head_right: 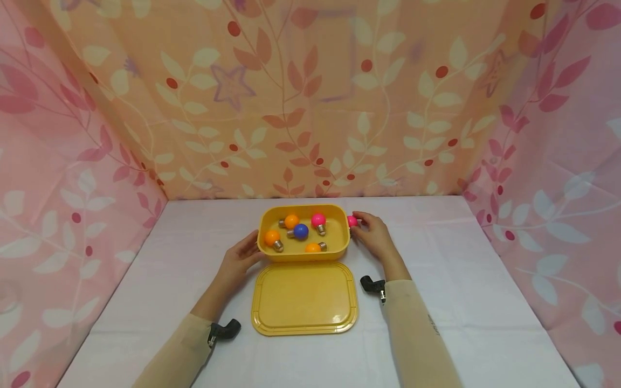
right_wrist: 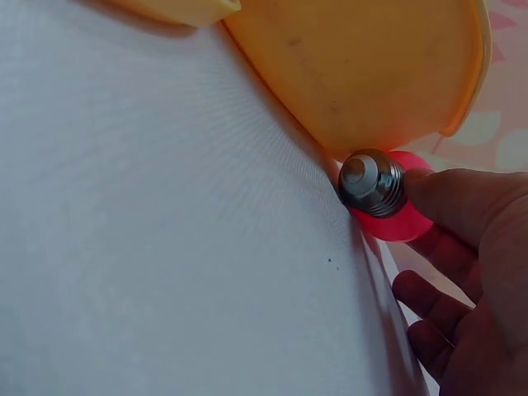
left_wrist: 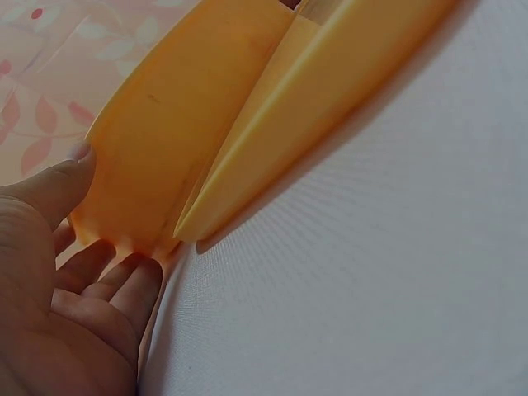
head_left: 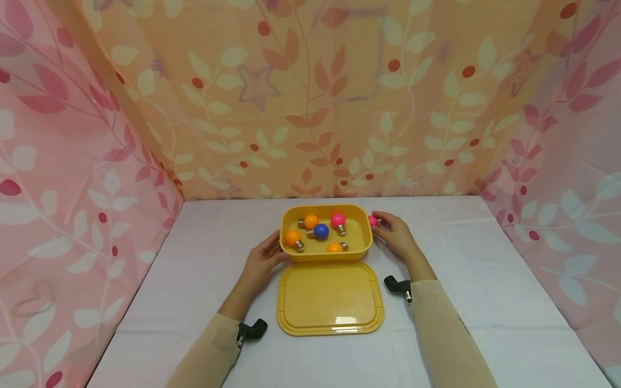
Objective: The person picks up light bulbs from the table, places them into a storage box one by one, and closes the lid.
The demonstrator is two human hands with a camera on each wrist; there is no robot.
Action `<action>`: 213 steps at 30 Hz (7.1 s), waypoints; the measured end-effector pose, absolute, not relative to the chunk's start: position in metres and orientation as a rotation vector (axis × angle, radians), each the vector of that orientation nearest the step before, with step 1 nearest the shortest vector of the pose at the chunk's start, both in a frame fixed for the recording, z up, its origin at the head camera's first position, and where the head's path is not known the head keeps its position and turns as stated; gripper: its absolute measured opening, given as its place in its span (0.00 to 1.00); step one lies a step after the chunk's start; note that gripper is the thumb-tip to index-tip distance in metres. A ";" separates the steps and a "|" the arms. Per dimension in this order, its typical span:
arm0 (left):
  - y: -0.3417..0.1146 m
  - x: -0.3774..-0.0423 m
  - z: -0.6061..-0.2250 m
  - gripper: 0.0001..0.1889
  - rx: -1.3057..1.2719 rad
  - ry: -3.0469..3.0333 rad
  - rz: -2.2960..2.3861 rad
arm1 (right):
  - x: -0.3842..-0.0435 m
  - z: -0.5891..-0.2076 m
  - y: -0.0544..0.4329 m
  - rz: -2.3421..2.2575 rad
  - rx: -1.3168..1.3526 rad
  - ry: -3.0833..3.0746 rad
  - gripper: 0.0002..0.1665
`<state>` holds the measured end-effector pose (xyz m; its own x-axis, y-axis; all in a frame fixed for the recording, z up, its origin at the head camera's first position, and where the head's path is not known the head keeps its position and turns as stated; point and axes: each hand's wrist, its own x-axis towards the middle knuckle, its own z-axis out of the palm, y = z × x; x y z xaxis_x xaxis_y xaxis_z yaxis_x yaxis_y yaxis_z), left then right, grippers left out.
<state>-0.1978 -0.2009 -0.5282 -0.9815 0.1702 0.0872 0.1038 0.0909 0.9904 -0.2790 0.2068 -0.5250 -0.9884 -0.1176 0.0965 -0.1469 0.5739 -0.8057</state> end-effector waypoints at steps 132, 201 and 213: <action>-0.200 -0.200 -0.531 0.37 0.308 2.258 2.089 | -0.328 -0.418 0.121 0.833 1.075 -3.171 0.23; -0.199 -0.196 -0.529 0.36 0.275 2.302 2.048 | -0.221 -0.386 0.151 0.875 1.029 -2.719 0.22; -0.199 -0.194 -0.529 0.35 0.285 2.271 2.082 | -0.197 -0.400 0.168 0.888 1.028 -2.639 0.22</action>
